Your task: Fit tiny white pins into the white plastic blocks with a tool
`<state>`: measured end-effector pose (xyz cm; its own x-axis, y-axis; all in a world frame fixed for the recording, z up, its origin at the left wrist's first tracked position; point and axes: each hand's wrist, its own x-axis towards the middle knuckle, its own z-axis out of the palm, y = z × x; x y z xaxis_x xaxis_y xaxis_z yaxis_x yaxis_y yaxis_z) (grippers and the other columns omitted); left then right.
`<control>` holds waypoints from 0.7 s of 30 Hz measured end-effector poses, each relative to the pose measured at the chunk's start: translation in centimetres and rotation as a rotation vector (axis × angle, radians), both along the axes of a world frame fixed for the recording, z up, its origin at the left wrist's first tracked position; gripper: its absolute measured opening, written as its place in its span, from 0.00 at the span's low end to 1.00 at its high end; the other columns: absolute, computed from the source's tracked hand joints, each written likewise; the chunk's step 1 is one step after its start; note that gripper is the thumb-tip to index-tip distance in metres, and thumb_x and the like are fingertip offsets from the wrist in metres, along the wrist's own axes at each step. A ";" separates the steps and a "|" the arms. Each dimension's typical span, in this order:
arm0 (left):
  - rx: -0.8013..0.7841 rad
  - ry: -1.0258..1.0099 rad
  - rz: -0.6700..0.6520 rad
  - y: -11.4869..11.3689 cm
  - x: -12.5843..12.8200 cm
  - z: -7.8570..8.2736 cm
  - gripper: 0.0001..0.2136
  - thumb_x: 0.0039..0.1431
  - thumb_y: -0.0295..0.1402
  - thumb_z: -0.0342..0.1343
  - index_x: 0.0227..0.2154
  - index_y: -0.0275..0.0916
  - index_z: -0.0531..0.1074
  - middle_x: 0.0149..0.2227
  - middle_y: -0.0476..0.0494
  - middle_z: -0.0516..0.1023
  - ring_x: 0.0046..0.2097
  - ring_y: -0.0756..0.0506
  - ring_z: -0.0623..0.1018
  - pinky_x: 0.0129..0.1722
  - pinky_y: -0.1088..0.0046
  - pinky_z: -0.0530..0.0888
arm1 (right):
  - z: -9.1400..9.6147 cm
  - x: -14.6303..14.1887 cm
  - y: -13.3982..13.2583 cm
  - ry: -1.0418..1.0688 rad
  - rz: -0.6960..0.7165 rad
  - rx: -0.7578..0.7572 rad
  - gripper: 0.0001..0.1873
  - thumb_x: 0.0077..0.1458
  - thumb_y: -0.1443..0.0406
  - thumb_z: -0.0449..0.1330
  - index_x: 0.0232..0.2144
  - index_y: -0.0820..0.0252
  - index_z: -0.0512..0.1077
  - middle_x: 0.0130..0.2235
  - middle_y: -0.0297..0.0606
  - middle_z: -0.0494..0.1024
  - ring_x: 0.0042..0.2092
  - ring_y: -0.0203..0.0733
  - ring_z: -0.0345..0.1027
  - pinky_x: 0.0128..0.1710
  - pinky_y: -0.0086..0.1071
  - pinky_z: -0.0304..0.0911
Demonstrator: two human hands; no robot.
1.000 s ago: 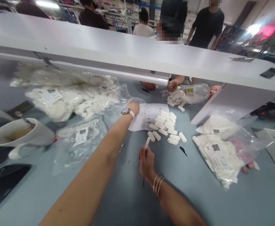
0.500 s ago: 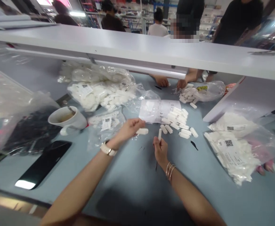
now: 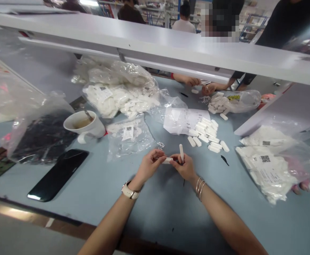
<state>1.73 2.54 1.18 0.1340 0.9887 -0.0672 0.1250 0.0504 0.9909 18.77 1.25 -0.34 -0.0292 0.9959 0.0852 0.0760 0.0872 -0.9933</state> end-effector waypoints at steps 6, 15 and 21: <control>0.027 0.015 0.185 -0.3 -0.6 -0.2 0.15 0.53 0.46 0.56 0.33 0.37 0.71 0.24 0.48 0.75 0.27 0.48 0.75 0.29 0.71 0.72 | -0.5 0.0 0.0 0.008 -0.137 0.039 0.23 0.47 0.60 0.63 0.19 0.54 0.50 0.33 0.39 0.80 0.31 0.37 0.72 0.31 0.32 0.68; -0.198 -0.360 -0.042 -1.6 1.8 -0.3 0.27 0.49 0.44 0.62 0.50 0.38 0.62 0.40 0.41 0.78 0.41 0.44 0.78 0.41 0.67 0.74 | -0.5 -0.1 -1.2 -0.400 -0.083 0.409 0.16 0.52 0.62 0.60 0.19 0.55 0.58 0.31 0.37 0.77 0.30 0.36 0.70 0.32 0.31 0.69; -0.170 -0.150 -0.133 -1.2 0.7 -0.4 0.22 0.50 0.40 0.61 0.46 0.37 0.67 0.34 0.45 0.78 0.31 0.49 0.76 0.31 0.73 0.71 | 0.2 0.0 -0.9 -0.371 -0.062 0.466 0.12 0.52 0.68 0.55 0.20 0.54 0.58 0.32 0.38 0.77 0.34 0.37 0.72 0.35 0.32 0.68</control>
<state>2.40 1.38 0.74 0.2835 0.9377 -0.2009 -0.0056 0.2112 0.9774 18.73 0.32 -0.17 -0.0838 0.8567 0.5090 0.4295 0.4920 -0.7573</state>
